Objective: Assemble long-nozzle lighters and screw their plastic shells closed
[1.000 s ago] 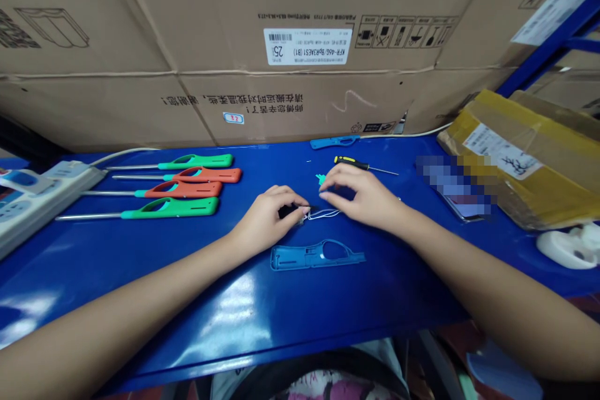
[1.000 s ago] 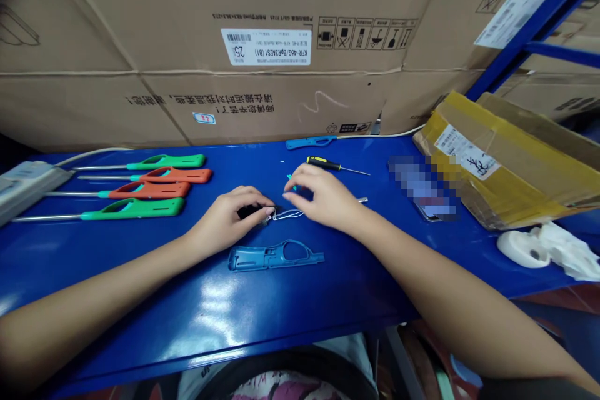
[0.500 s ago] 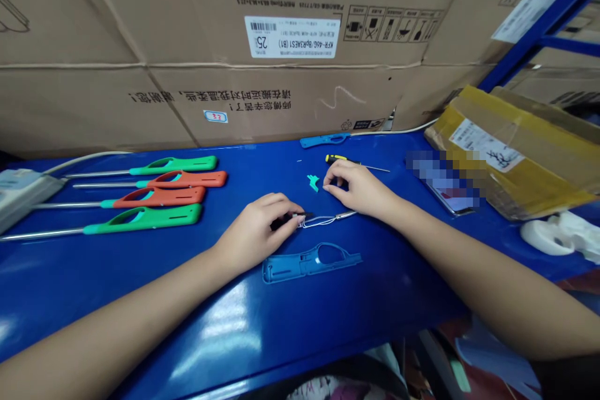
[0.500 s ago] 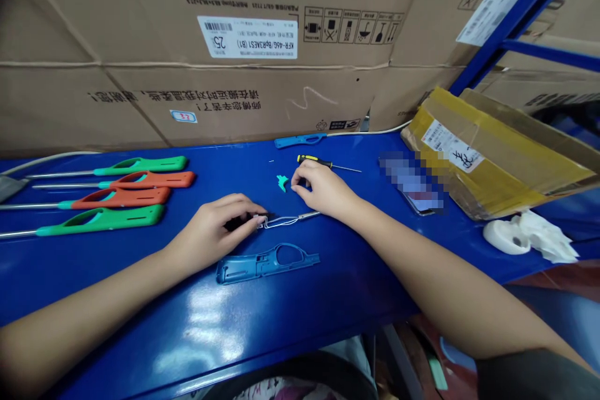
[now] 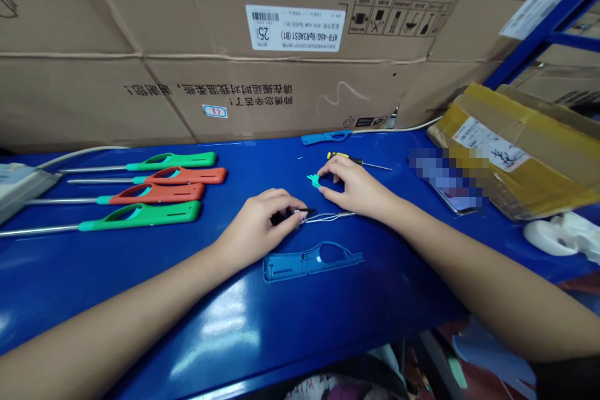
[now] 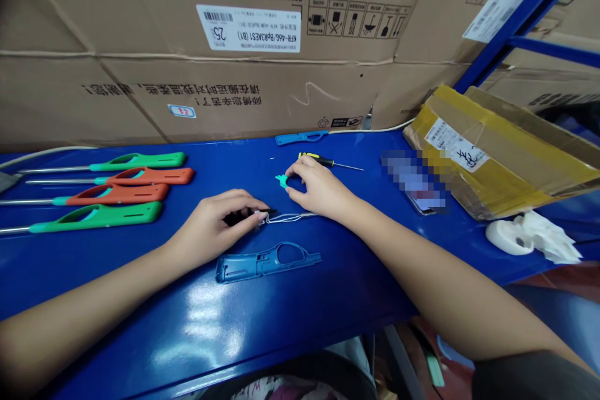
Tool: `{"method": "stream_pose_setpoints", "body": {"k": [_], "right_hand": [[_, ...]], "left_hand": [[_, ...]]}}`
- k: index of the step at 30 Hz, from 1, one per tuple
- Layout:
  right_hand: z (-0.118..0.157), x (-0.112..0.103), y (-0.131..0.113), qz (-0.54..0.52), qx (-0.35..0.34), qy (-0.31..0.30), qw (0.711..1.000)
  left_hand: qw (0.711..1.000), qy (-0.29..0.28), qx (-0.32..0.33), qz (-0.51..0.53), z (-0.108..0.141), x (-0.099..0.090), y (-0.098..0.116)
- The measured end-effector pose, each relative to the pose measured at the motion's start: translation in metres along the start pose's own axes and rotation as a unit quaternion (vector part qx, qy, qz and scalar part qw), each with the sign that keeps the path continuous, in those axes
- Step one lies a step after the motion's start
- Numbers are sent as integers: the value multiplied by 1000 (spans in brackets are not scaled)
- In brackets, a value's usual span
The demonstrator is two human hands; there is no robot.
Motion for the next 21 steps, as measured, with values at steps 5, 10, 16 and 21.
{"method": "stream_pose_setpoints", "body": {"k": [5, 10, 16, 21], "right_hand": [[5, -6, -12, -45, -33, -12, 998], [8, -7, -10, -135, 36, -49, 989], [11, -7, -11, -180, 83, -116, 973], [16, -13, -29, -160, 9, -151, 975]], "left_hand": [[1000, 2, -19, 4, 1, -3, -3], [1000, -8, -25, 16, 2, -2, -2], [1000, -18, -3, 10, 2, 0, 4], [1000, -5, 17, -3, 3, -3, 8]]}}
Point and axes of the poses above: each hand's wrist, its own z-axis away from the middle knuckle, its own x-axis out of the palm, y = z × x, the point moved 9 cm from there along -z, towards the middle knuckle, and after that the axes turned 7 degrees about y, right-handed, at the moved point
